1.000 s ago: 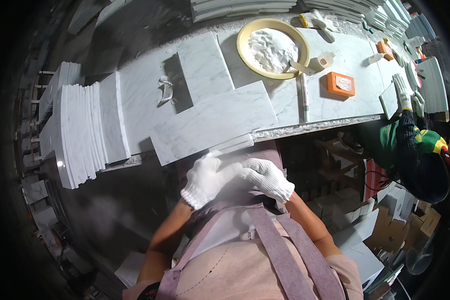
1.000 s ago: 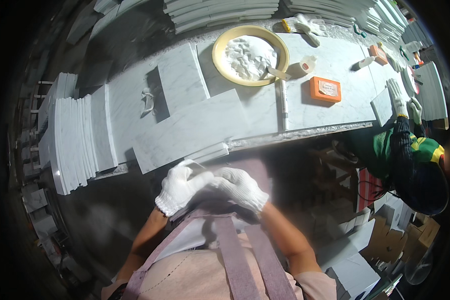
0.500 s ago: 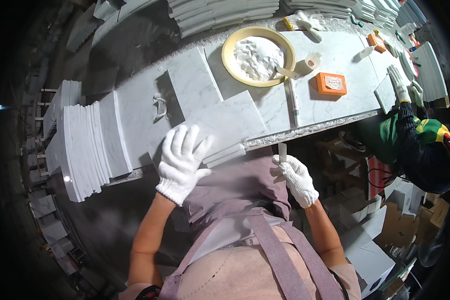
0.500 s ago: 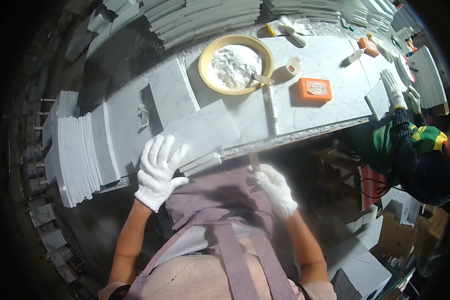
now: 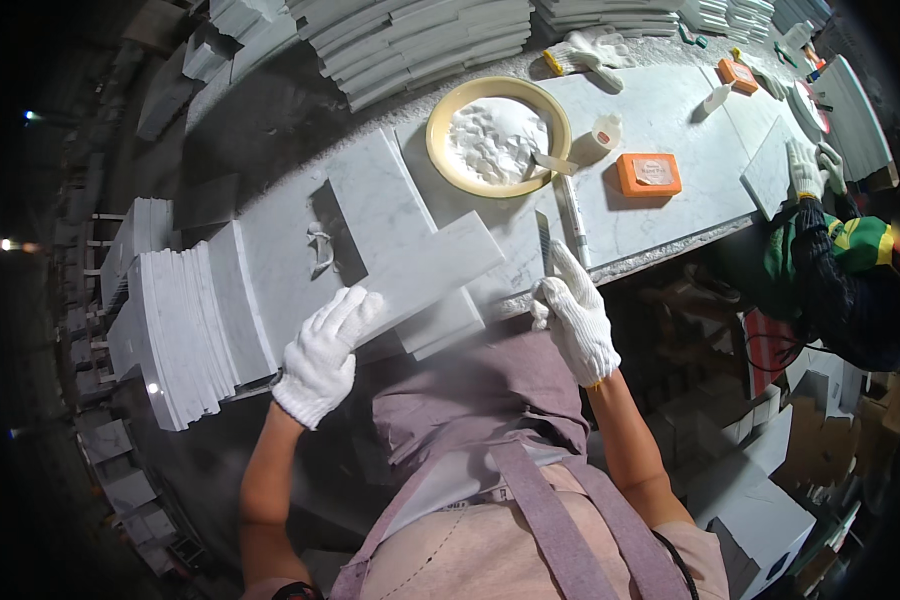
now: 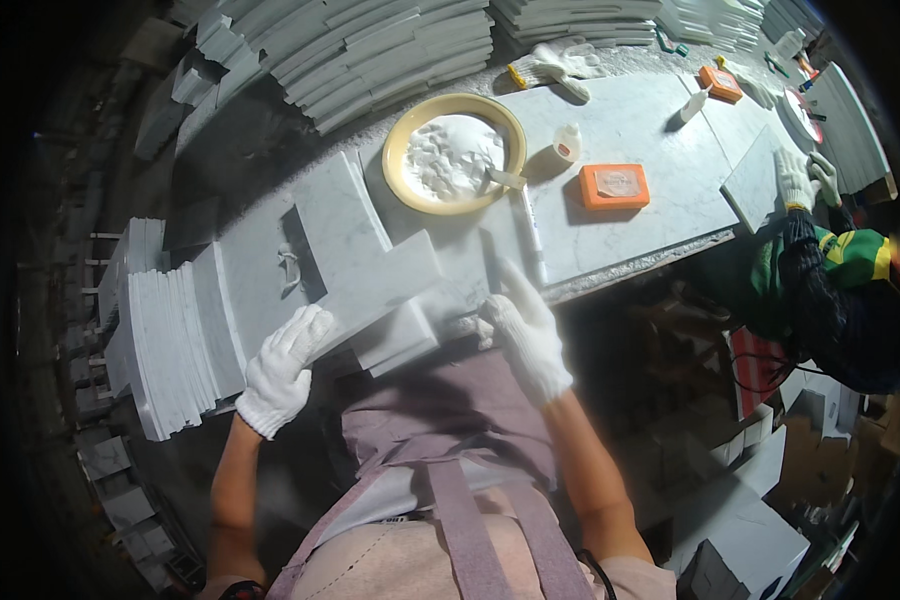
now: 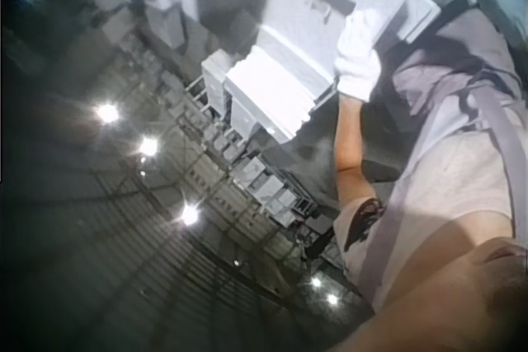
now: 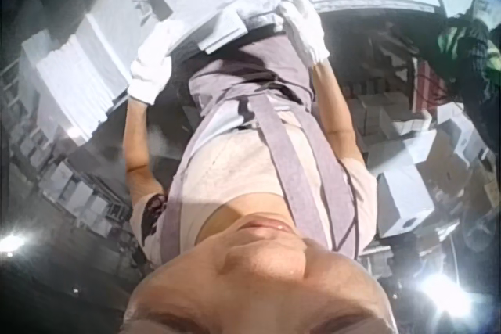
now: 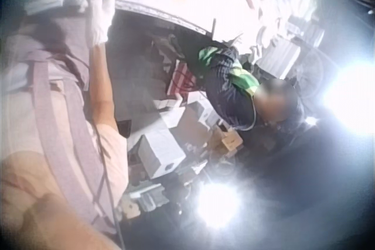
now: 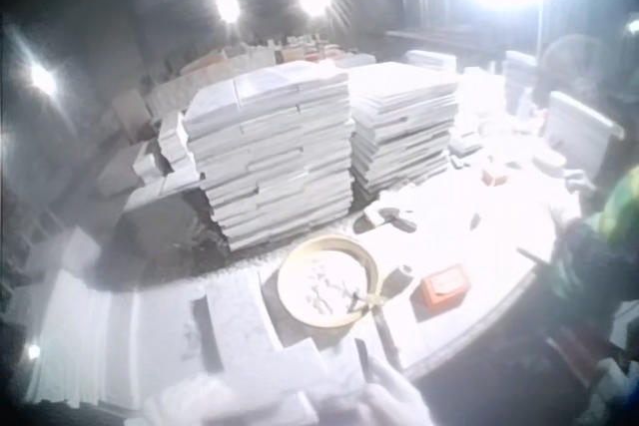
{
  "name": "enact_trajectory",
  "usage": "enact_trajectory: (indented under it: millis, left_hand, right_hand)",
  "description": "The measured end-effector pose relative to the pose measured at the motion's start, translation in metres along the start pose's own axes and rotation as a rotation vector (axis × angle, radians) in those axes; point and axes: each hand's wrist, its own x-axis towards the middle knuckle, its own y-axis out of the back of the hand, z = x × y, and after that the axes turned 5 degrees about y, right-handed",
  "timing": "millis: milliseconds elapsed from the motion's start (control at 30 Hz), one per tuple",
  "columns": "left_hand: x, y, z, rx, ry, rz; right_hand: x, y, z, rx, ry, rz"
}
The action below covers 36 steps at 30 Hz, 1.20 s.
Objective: The person repeatedly picks white rectangular tiles from a stack, applies a white paste from a bowl to the edges, and smooths the edges with a metal scraper. The person then places the finished tiles back into a stack. A coworker performs similar work across the table.
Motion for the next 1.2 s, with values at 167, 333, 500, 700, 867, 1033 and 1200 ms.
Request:
enact_trajectory:
  millis: [167,333,500,700,867,1033,1200]
  left_hand:
    - [0.023,0.036,0.002,-0.099,0.098,-0.122]
    - [0.055,0.030,0.023,0.016,0.181,-0.001]
    - [0.075,0.017,0.033,0.019,0.095,0.028]
    - [0.073,0.018,0.033,0.066,0.091,0.024]
    - [0.071,0.013,0.031,0.118,0.099,0.027]
    - [0.070,0.014,0.031,0.106,0.063,0.032]
    - [0.068,0.014,0.031,0.151,0.033,0.021]
  right_hand:
    - [0.036,-0.026,0.003,0.084,-0.091,-0.040]
    - [0.060,-0.046,0.006,0.068,-0.099,-0.109]
    - [0.067,-0.041,0.010,0.139,-0.086,-0.127]
    - [0.066,-0.039,-0.001,0.114,-0.128,-0.200]
    - [0.049,-0.044,-0.004,0.125,-0.114,-0.180]
    - [0.057,-0.054,-0.009,0.188,-0.127,-0.161]
    - [0.040,-0.052,-0.022,0.179,-0.188,-0.213]
